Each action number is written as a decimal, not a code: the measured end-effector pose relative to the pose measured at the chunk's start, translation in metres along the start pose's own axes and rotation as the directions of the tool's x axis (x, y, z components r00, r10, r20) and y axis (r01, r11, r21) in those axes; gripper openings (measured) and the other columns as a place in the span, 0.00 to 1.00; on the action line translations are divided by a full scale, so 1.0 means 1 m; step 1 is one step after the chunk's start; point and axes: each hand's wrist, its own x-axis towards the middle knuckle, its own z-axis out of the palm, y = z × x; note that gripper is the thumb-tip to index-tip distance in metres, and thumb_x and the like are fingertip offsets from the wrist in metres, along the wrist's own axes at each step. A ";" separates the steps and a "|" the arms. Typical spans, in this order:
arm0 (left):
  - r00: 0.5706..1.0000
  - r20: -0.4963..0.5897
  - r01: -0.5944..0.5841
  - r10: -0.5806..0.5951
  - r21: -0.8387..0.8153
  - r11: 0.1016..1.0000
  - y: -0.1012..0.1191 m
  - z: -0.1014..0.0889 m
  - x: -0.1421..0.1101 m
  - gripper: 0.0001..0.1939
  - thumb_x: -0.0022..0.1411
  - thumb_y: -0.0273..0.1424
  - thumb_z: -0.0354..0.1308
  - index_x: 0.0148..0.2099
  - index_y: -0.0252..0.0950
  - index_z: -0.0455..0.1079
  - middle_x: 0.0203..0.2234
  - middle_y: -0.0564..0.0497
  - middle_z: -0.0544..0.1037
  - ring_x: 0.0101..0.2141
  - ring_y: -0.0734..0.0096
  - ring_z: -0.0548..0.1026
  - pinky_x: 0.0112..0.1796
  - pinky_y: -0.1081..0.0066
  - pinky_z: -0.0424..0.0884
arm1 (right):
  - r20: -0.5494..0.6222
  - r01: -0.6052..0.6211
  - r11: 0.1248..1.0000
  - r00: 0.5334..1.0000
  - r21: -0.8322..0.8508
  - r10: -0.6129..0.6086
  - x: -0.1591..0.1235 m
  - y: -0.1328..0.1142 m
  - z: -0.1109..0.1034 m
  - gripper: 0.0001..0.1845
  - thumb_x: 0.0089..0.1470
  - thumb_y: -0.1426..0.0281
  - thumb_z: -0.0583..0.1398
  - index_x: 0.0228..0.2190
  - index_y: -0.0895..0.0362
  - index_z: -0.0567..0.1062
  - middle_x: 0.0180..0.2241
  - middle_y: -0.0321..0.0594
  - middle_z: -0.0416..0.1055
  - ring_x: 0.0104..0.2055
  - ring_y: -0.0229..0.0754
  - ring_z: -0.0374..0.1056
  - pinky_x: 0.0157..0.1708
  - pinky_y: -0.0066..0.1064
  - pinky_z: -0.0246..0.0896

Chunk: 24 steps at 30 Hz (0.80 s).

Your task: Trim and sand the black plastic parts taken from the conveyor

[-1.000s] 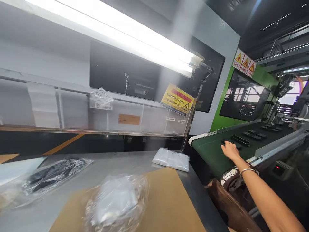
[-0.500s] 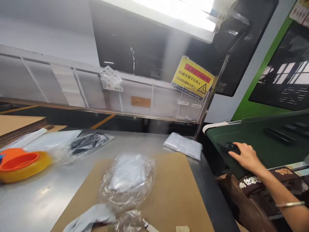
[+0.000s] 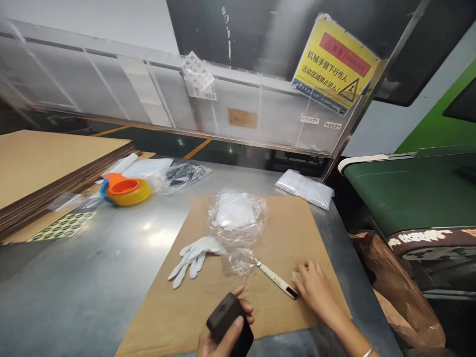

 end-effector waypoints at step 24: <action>0.793 0.609 -0.284 0.008 0.359 0.889 0.018 -0.051 -0.052 0.06 0.52 0.31 0.56 0.26 0.34 0.68 0.20 0.51 0.66 0.22 0.72 0.62 0.26 0.71 0.58 | -0.302 0.735 0.533 0.667 0.419 -0.681 -0.082 -0.140 -0.038 0.18 0.57 0.68 0.53 0.48 0.61 0.68 0.36 0.48 0.66 0.36 0.42 0.62 0.32 0.34 0.65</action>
